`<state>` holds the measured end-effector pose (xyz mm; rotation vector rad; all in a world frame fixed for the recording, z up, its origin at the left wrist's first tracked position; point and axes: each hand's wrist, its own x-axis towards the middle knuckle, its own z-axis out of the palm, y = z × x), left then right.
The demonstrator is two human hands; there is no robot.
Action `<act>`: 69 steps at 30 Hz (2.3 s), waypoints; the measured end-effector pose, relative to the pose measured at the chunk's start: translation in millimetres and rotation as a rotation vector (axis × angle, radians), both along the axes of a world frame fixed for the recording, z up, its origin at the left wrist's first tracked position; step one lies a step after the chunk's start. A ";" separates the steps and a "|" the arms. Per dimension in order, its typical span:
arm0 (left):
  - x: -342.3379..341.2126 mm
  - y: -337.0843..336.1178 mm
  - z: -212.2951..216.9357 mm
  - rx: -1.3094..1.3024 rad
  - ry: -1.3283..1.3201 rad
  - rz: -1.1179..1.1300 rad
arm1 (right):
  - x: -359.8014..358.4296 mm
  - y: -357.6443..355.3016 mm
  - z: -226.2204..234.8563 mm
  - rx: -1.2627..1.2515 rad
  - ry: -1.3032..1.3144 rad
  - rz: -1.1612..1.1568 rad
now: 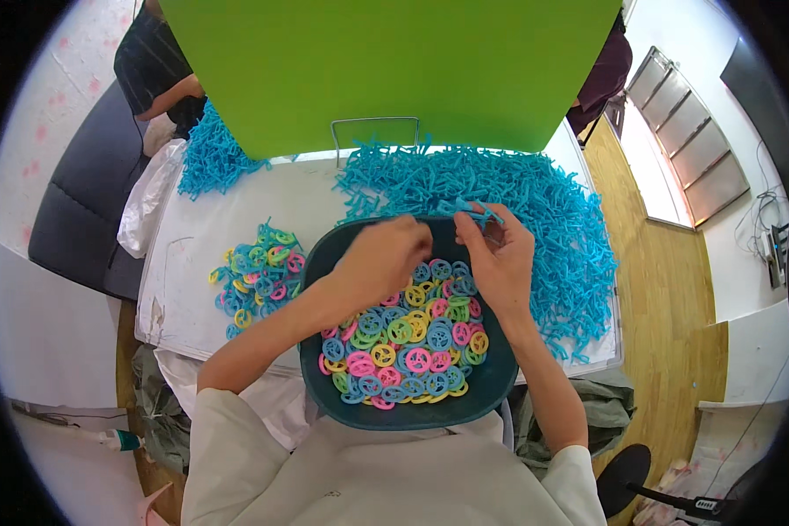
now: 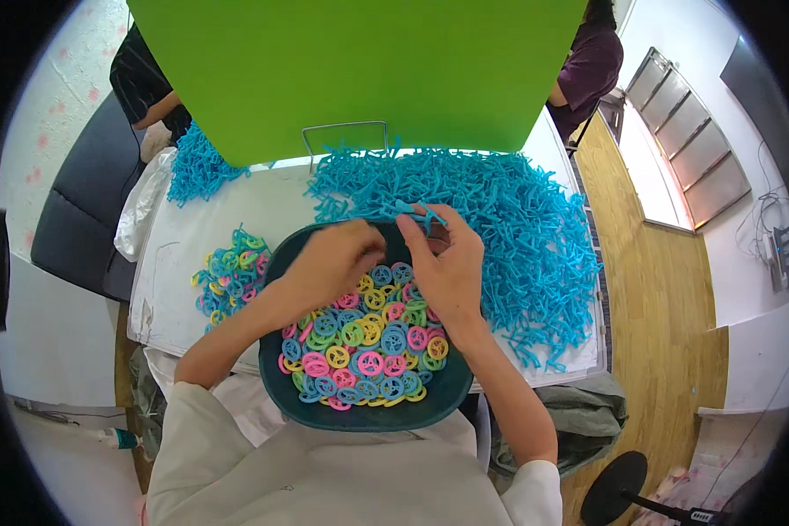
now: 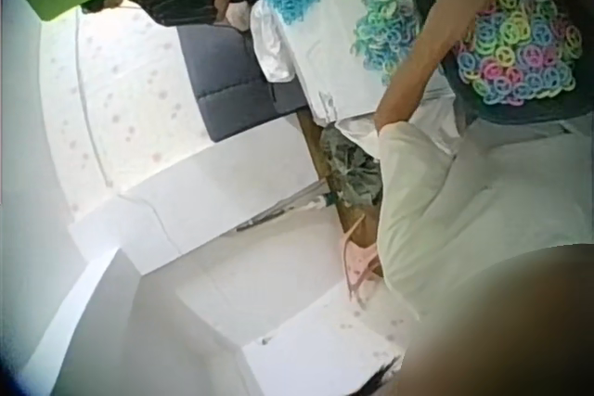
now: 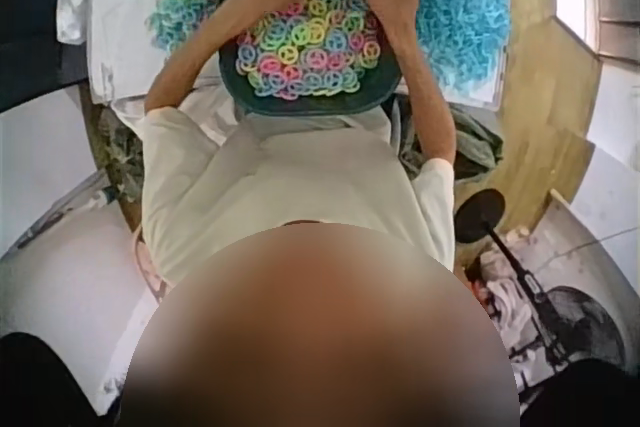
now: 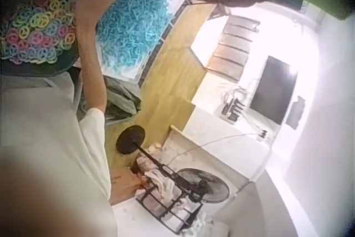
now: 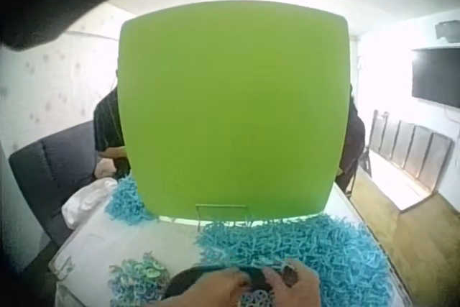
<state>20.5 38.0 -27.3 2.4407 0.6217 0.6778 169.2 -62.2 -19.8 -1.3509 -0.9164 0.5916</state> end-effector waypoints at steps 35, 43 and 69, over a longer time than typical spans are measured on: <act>-5.7 -0.4 9.9 -0.747 -0.337 0.022 | -3.6 -3.5 1.8 -0.202 -0.204 0.155; -4.9 -3.8 15.3 -0.719 -0.412 -0.082 | 5.1 1.3 -4.8 -0.165 0.054 0.197; -3.6 -10.1 13.5 -0.645 -0.504 -0.040 | -14.1 1.5 9.0 0.036 -0.260 -0.103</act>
